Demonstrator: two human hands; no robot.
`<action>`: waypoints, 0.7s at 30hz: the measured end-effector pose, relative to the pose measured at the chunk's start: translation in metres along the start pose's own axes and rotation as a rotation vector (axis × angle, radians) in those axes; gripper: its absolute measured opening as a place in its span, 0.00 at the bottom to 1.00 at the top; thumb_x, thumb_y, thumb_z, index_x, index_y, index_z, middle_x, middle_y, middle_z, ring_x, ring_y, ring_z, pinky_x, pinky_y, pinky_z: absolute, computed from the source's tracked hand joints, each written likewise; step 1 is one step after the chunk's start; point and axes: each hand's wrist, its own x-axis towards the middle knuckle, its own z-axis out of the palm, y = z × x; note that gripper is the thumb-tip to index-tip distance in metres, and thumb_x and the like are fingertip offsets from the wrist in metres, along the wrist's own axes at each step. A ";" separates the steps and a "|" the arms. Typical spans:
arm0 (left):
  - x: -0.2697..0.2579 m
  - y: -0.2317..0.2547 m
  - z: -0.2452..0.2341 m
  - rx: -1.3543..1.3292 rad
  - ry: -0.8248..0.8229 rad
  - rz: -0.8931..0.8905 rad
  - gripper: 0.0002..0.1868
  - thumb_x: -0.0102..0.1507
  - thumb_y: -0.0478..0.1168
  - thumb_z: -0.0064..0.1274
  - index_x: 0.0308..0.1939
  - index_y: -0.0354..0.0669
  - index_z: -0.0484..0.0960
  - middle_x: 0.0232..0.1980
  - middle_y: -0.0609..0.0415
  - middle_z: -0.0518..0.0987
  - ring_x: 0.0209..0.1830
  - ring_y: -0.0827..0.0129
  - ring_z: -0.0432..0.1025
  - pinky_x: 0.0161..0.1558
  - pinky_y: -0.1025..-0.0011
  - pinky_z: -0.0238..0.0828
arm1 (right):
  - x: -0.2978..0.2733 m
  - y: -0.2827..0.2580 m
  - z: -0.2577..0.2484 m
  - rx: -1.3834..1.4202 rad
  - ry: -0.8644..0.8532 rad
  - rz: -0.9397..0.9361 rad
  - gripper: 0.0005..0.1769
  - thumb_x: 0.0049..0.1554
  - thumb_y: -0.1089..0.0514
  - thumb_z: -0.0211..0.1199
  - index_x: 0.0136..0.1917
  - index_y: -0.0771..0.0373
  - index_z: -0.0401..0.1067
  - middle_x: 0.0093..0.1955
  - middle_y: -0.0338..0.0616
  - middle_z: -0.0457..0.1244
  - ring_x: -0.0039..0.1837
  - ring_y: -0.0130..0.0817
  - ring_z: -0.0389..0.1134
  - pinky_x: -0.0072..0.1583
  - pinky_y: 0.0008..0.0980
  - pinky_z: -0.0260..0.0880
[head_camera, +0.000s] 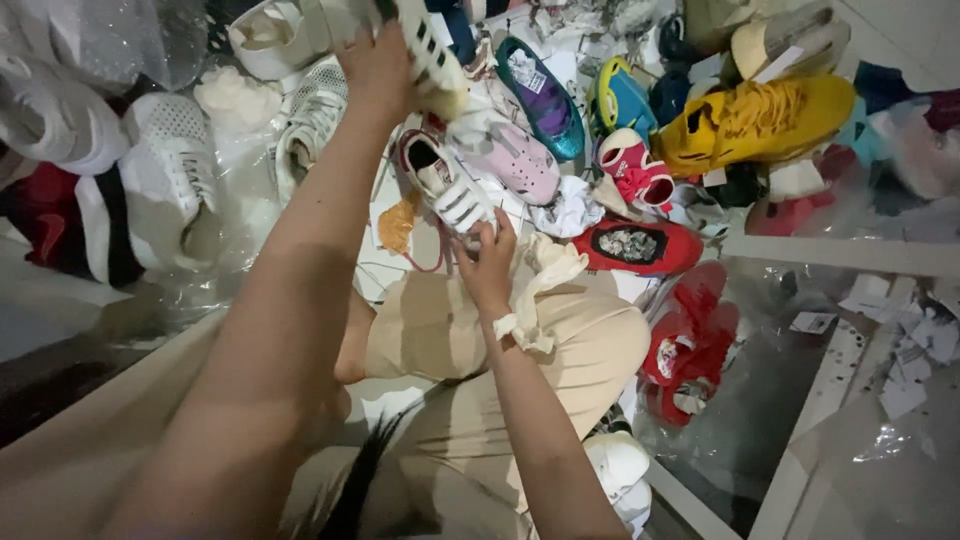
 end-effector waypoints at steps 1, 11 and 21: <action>-0.007 -0.004 0.001 0.002 0.005 -0.002 0.54 0.54 0.70 0.68 0.69 0.42 0.61 0.69 0.45 0.68 0.73 0.45 0.54 0.63 0.36 0.46 | 0.001 0.001 0.000 0.003 0.001 -0.005 0.16 0.59 0.51 0.67 0.53 0.57 0.64 0.78 0.59 0.46 0.79 0.58 0.48 0.73 0.49 0.55; -0.052 -0.011 -0.038 0.064 0.046 0.145 0.35 0.53 0.40 0.66 0.61 0.43 0.66 0.63 0.43 0.72 0.72 0.48 0.56 0.64 0.37 0.40 | 0.000 -0.025 -0.017 0.030 0.087 0.020 0.41 0.49 0.42 0.76 0.65 0.66 0.62 0.60 0.54 0.61 0.62 0.51 0.62 0.60 0.45 0.63; -0.039 -0.138 -0.070 0.630 0.168 0.208 0.44 0.49 0.53 0.68 0.67 0.46 0.73 0.68 0.52 0.76 0.78 0.55 0.53 0.65 0.34 0.48 | -0.012 -0.022 -0.015 -0.051 -0.010 0.230 0.54 0.34 0.40 0.83 0.68 0.59 0.63 0.61 0.51 0.56 0.65 0.58 0.63 0.65 0.56 0.68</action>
